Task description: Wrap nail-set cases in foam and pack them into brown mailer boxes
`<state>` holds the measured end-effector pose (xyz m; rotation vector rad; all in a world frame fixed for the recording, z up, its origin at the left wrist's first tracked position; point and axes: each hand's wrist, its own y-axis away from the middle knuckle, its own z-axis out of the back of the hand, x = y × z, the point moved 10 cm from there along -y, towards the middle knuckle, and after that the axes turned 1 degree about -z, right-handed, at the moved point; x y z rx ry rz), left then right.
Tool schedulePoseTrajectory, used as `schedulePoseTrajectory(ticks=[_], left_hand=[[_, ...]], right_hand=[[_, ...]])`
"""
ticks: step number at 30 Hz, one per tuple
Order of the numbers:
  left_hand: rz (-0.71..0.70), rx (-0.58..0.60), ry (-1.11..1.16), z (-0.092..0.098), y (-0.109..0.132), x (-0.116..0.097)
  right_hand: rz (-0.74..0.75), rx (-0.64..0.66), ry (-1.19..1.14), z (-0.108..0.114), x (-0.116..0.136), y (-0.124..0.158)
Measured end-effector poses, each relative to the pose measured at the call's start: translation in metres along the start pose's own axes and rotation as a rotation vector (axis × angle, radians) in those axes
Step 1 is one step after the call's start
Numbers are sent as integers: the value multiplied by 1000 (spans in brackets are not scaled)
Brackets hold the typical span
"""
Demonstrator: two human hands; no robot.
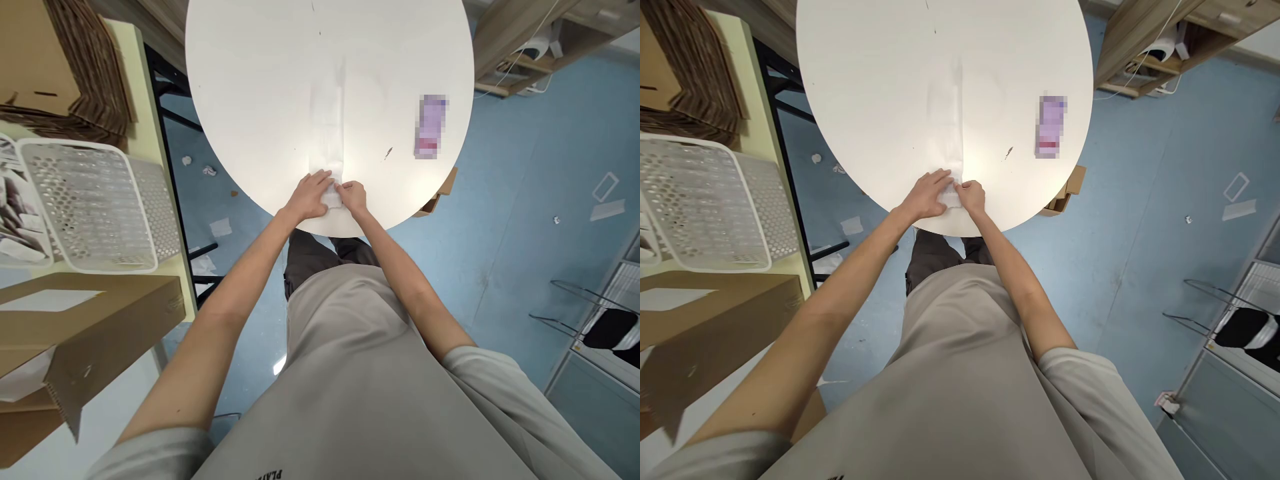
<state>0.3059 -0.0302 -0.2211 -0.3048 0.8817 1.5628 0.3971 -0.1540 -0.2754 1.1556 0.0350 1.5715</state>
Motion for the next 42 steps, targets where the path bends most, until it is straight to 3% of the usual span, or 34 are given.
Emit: schedulePoseTrajectory(ticks=[3, 7, 9, 12, 15, 17, 21, 28, 36, 38, 42], left_hand=[[-57, 105, -105, -8, 13, -7], [-57, 16, -105, -3, 18, -12], [-30, -33, -70, -1, 17, -9], [-5, -69, -28, 1, 16, -4], [0, -73, 3, 4, 14, -1], [9, -74, 20, 6, 13, 1], [62, -92, 62, 11, 12, 4], [284, -260, 173, 20, 8, 21], [581, -607, 398, 26, 5, 45], [630, -627, 418, 29, 2, 52], [718, -553, 422, 29, -7, 70]], right_hand=[[-117, 4, -58, 1, -7, -1], [-130, 91, -38, 0, -3, 3], [-36, 103, 46, 9, 8, 9], [265, 101, 190, 26, 40, 26], [511, 219, 273, 22, 61, 46], [548, 288, 284, 15, 63, 51], [479, 272, 255, 8, 57, 44], [424, 216, 208, 12, 55, 26], [363, 77, 181, 9, 64, -14], [308, 39, 202, 8, 63, -20], [195, -38, 235, 7, 60, -27]])
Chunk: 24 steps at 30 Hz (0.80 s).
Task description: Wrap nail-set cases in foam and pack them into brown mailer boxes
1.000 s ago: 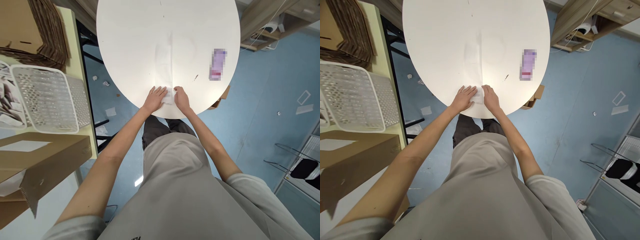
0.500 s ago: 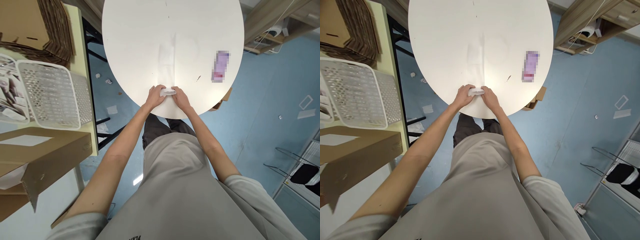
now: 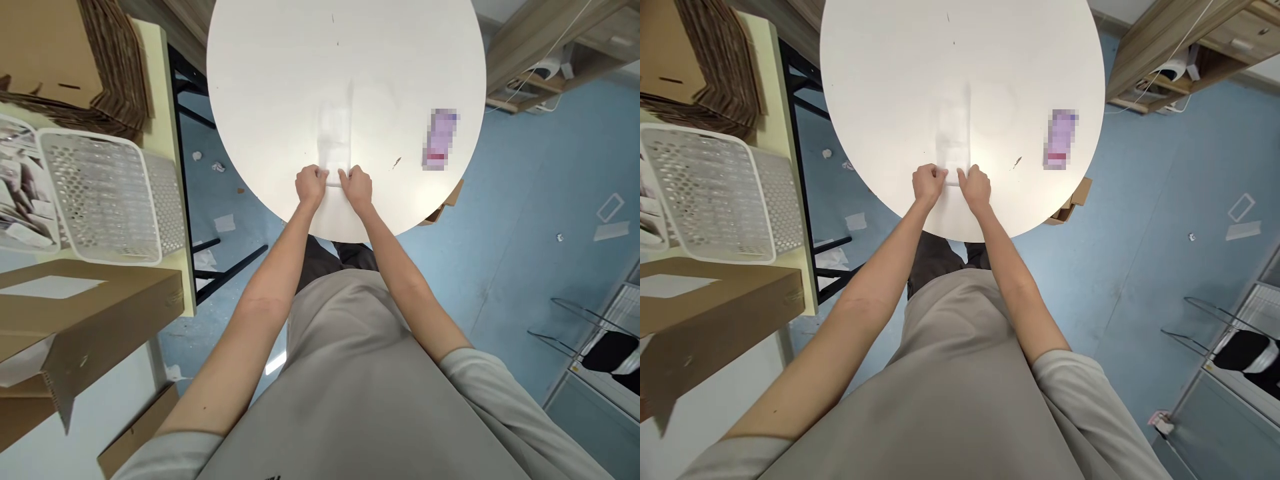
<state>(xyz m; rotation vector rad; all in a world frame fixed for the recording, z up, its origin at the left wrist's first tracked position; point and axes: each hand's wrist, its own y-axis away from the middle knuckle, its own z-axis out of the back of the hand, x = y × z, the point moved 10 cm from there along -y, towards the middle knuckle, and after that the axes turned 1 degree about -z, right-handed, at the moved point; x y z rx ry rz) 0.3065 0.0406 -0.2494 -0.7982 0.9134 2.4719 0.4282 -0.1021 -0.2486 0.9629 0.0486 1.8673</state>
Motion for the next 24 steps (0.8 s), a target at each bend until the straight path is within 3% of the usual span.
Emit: schedulePoseTrajectory(ticks=[3, 6, 9, 13, 17, 24], left_hand=[[24, -2, -2, 1, -6, 4], [-97, -79, 34, 11, -2, -8], [-324, -84, -7, 14, 4, -32], [-579, 86, -95, -5, 7, -52], [-658, 244, -169, -21, 5, -46], [-725, 313, -265, -16, 31, -29]], right_hand=[[-51, -21, 56, -1, 2, -2], [-56, -38, 176, 0, 5, -4], [136, -68, 235, 2, 22, -2], [400, 39, 288, -10, 32, 10], [456, 147, 290, -14, 21, 16], [453, 207, 325, -21, 13, 39]])
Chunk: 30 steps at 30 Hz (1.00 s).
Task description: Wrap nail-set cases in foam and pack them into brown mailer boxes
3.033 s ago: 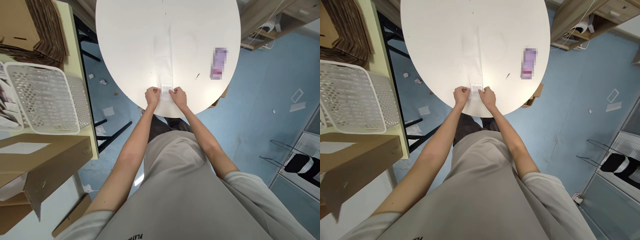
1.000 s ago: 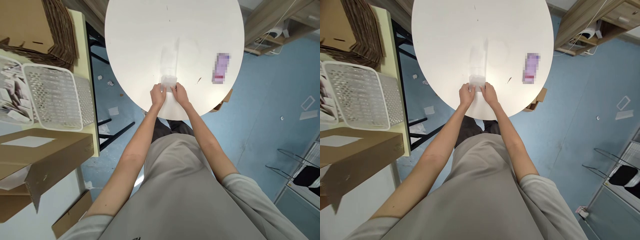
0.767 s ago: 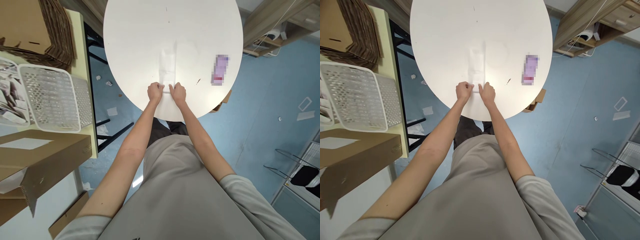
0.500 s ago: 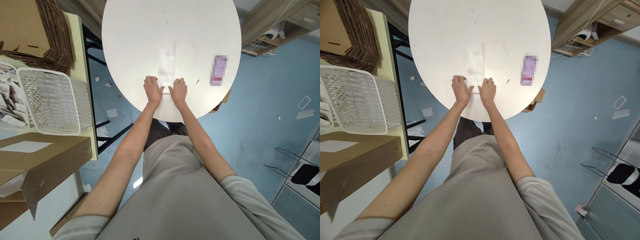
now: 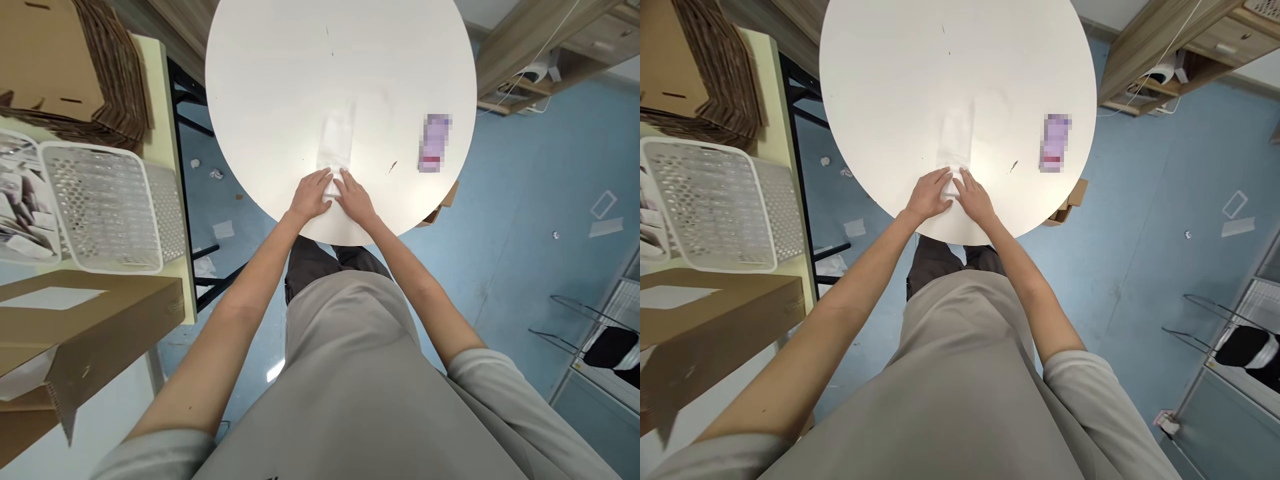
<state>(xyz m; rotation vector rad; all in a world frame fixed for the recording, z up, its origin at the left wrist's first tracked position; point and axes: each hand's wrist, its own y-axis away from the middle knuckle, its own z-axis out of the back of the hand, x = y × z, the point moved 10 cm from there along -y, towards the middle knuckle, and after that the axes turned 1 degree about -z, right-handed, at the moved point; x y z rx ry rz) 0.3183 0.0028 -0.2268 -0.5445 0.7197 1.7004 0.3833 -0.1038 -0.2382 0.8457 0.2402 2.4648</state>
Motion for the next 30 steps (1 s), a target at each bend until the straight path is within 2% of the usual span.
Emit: schedulePoseTrajectory(ticks=[5, 9, 13, 18, 21, 23, 25, 28, 30], left_hand=[[12, 28, 14, -14, 36, -10], [53, -2, 47, -16, 50, -15], [174, -77, 111, -7, 40, -4], [433, -205, 144, -1, 24, 25], [546, -290, 149, 1, 20, 32], [521, -353, 149, 9, 13, 27], [407, -353, 158, 16, 0, 14], [214, -196, 185, 16, -20, -5], [144, -89, 181, 13, -26, -12]], right_hand=[[64, 38, 44, -14, 11, 41], [97, 29, 7, -7, 10, 55], [-47, -26, -82, 8, -2, 36], [-253, -104, -141, 19, -16, 5], [-381, -144, -145, 26, -30, -6], [-413, -167, -114, 33, -33, -12], [-368, -169, -55, 38, -26, -19], [-227, -129, 13, 35, -7, -26], [-156, -102, 13, 30, 2, -25]])
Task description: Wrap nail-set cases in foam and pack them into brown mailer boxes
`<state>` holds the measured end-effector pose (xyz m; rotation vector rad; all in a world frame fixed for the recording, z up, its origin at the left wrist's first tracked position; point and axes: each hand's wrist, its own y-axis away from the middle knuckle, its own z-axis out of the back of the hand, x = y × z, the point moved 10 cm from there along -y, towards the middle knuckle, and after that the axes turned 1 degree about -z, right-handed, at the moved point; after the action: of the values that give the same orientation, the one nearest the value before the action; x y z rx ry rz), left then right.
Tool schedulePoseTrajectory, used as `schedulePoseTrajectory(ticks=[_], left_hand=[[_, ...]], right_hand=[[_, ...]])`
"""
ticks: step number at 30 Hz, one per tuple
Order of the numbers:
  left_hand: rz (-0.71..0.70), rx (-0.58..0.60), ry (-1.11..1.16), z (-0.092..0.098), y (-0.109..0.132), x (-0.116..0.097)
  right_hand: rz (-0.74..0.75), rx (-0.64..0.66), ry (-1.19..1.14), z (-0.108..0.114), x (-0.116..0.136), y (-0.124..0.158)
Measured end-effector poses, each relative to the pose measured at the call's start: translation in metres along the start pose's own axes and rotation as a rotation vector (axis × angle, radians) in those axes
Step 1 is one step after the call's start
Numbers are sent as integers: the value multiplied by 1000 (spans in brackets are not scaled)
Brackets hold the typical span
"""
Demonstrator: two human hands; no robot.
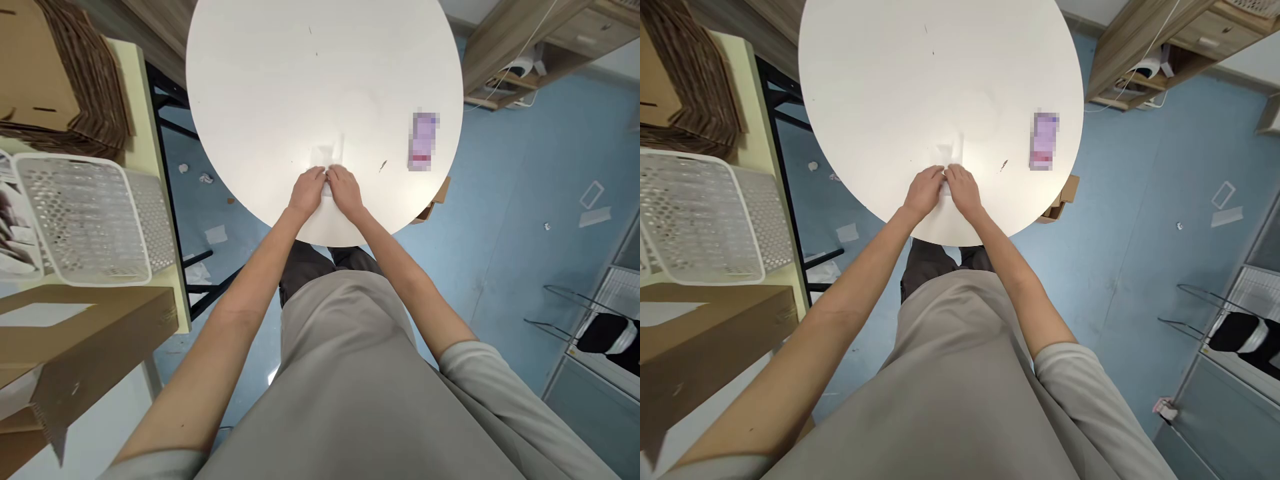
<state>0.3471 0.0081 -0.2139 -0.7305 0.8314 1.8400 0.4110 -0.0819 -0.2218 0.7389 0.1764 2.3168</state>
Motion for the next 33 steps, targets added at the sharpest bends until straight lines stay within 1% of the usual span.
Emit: schedulePoseTrajectory(ticks=[2, 5, 9, 13, 15, 17, 20, 23, 26, 29, 31, 33], left_hand=[[-35, 56, -30, -2, 0, -2], [-61, 77, -76, -4, 8, -3], [-49, 97, -104, -10, 28, -1], [-55, 146, -75, -18, 53, -2], [-54, 155, -41, -18, 62, -2], [-19, 140, -7, -13, 65, 1], [91, 90, 27, 0, 56, 12], [158, 63, 51, 10, 37, 20], [224, 34, 46, 9, 18, 33], [302, -61, 30, 6, 6, 47], [318, -140, 44, 4, 3, 50], [350, -213, 59, 2, 7, 52]], right_hand=[[43, 14, -17, -3, 3, 6], [104, 36, -33, -6, 4, 18], [153, 104, -22, -13, 2, 40], [184, 140, -7, -23, 0, 67], [203, 153, -11, -25, -1, 75], [217, 168, -24, -23, -2, 76], [186, 162, -60, -11, -8, 62], [113, 122, -81, 4, -14, 39], [71, 87, -77, 16, -16, 15], [27, 66, -70, 21, -19, -9], [-3, 65, -63, 21, -21, -23], [-13, 70, -62, 19, -22, -34]])
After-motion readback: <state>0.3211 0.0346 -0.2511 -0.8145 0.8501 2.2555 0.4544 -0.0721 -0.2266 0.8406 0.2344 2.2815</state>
